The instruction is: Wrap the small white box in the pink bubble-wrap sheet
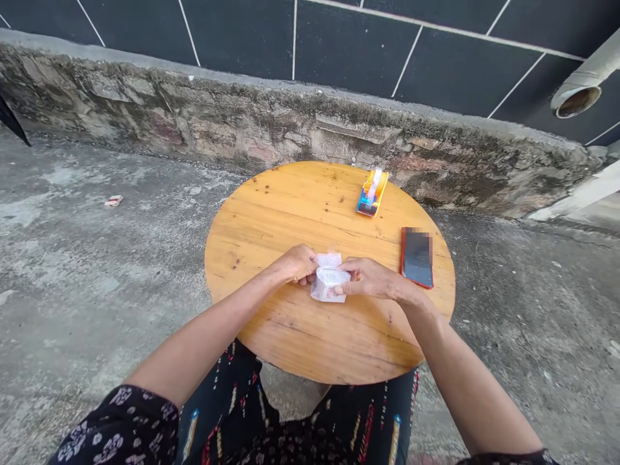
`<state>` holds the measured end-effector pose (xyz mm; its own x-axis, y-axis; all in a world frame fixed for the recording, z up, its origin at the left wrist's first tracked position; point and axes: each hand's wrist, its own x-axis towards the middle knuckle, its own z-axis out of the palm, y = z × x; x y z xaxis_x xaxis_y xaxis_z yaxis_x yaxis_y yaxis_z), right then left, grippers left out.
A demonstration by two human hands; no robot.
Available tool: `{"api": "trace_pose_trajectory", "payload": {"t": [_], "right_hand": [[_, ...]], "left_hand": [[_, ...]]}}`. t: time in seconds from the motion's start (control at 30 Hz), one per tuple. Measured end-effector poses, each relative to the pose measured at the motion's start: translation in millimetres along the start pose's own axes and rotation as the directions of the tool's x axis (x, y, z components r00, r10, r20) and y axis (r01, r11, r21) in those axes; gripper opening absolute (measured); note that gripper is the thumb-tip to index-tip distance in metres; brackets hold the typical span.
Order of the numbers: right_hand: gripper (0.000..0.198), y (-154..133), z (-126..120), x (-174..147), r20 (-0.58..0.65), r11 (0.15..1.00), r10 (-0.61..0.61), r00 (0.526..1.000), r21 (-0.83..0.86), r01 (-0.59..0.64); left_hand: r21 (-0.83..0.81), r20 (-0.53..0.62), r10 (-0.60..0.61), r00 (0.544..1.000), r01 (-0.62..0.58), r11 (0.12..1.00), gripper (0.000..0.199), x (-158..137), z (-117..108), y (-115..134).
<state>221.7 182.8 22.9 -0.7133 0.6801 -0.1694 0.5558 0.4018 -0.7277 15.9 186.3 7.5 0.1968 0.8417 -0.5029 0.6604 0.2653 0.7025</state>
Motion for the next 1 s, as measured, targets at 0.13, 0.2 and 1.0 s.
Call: {"api": "trace_pose_trajectory", "payload": {"t": [0.13, 0.2, 1.0], "right_hand": [[0.036, -3, -7, 6, 0.098, 1.000, -0.017, 0.995, -0.005, 0.018], [0.039, -2, -7, 7, 0.084, 1.000, 0.012, 0.996, 0.016, -0.013], [0.044, 7, -10, 19, -0.059, 0.985, 0.168, 0.984, -0.017, -0.169]], "left_hand": [[0.014, 0.042, -0.024, 0.999, 0.024, 1.000, 0.013, -1, -1, 3], [0.025, 0.053, -0.031, 0.998, 0.029, 0.999, 0.013, 0, -1, 5], [0.066, -0.452, 0.491, 0.745, -0.521, 0.851, 0.026, -32, 26, -28]]}}
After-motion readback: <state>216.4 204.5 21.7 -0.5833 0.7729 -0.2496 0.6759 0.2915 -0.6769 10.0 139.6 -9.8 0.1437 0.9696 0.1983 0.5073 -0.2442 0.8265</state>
